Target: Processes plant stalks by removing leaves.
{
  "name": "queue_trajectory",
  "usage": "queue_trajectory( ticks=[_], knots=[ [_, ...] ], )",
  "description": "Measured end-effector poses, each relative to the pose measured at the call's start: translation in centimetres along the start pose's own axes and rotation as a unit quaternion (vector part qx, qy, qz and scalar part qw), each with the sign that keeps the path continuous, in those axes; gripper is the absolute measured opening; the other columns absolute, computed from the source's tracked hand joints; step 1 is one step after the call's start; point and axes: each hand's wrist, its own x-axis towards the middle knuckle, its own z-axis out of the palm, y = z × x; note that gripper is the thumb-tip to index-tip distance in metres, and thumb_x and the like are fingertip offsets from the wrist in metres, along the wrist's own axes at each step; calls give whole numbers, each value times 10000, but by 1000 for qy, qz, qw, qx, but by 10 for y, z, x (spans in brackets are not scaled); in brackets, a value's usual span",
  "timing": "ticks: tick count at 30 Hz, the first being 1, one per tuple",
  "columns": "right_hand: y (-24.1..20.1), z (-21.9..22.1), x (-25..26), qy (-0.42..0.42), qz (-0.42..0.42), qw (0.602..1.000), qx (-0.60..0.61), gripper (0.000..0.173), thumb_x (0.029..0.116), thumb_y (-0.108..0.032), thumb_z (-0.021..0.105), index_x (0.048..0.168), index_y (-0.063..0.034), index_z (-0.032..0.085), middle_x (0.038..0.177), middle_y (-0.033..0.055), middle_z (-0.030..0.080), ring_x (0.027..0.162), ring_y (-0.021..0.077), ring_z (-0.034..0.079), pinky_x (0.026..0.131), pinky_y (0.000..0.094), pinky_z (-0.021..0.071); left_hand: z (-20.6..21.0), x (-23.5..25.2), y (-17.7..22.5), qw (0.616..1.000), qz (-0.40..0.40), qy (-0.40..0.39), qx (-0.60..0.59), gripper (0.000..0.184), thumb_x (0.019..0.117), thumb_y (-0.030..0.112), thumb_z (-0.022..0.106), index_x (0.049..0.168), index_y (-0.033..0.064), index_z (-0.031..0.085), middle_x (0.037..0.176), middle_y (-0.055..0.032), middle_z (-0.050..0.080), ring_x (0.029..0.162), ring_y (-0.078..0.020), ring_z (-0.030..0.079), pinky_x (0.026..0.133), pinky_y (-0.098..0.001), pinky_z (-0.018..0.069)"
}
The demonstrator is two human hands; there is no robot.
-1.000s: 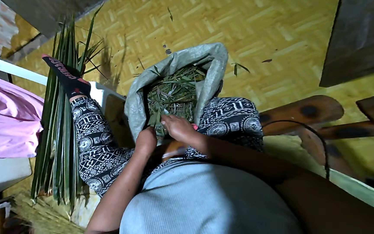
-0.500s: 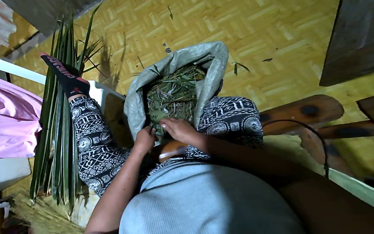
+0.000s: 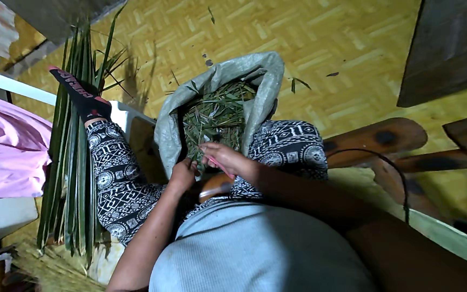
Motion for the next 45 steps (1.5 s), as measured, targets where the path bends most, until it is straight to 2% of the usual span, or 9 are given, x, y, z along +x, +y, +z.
queue_trajectory(
  ticks=[5,9,11,17,25,33,36,41,45],
  knots=[
    [-5,-10,12,37,-15,999,3,376,1131,-270,403,1422,-73,538,787,12,583,573,56,463,547,218,399,-4,-6,-7,1000,-4,-21,10,307,1105,219,488,1264,-5,625,1019,-113,708,864,-165,671,849,-367,548],
    [-10,-9,4,25,-57,972,-228,414,1140,-260,370,1451,-59,555,1086,191,689,942,301,663,899,508,523,-1,-4,-9,997,-15,-1,73,360,1125,242,435,1222,-37,640,1057,-183,705,984,-264,690,948,-448,536],
    [-8,1,-8,1,-91,950,-299,398,1133,-257,394,1429,-71,585,1177,199,705,1056,351,694,973,565,525,1,-2,-8,994,-16,20,109,361,1123,242,434,1219,-37,642,1077,-218,700,1033,-329,688,969,-508,523],
    [-7,15,-25,-29,-110,913,-392,409,1135,-256,381,1435,-59,576,1324,210,656,1226,382,638,1058,578,472,4,1,2,986,-32,46,155,312,1096,193,467,1221,-23,654,1140,-244,698,1120,-389,677,997,-575,510],
    [7,10,-6,59,-130,855,-498,429,1125,-293,406,1474,-84,541,1356,205,633,1232,396,627,1047,592,468,6,-3,9,982,-33,48,181,369,1121,251,419,1222,-22,645,1153,-249,694,1143,-397,671,999,-573,512],
    [2,-27,22,150,-87,879,-445,432,1136,-276,350,1456,-52,533,1369,261,605,1228,464,616,1007,652,478,4,0,-1,991,-18,33,125,368,1123,247,419,1250,-17,642,1119,-219,708,1089,-351,689,1003,-537,518],
    [-3,-26,14,105,-106,906,-395,441,1138,-278,349,1474,-52,524,1419,241,582,1288,435,586,1064,640,446,0,0,-2,996,-12,34,84,370,1129,235,408,1253,-30,635,1064,-201,714,1015,-316,699,967,-505,532],
    [17,-5,0,30,-185,894,-408,400,1125,-259,415,1442,-72,572,1374,178,639,1228,377,641,1037,605,483,-4,0,-1,1000,-16,5,-26,370,1146,233,351,1246,-9,612,917,-82,694,717,-121,611,716,-312,523],
    [10,-16,9,98,-119,906,-395,438,1135,-289,367,1480,-74,530,1423,235,585,1274,446,594,1043,661,446,-1,0,-8,996,-12,-12,-86,340,1140,204,370,1213,-17,618,830,-32,676,630,-56,567,637,-233,493]
  ],
)
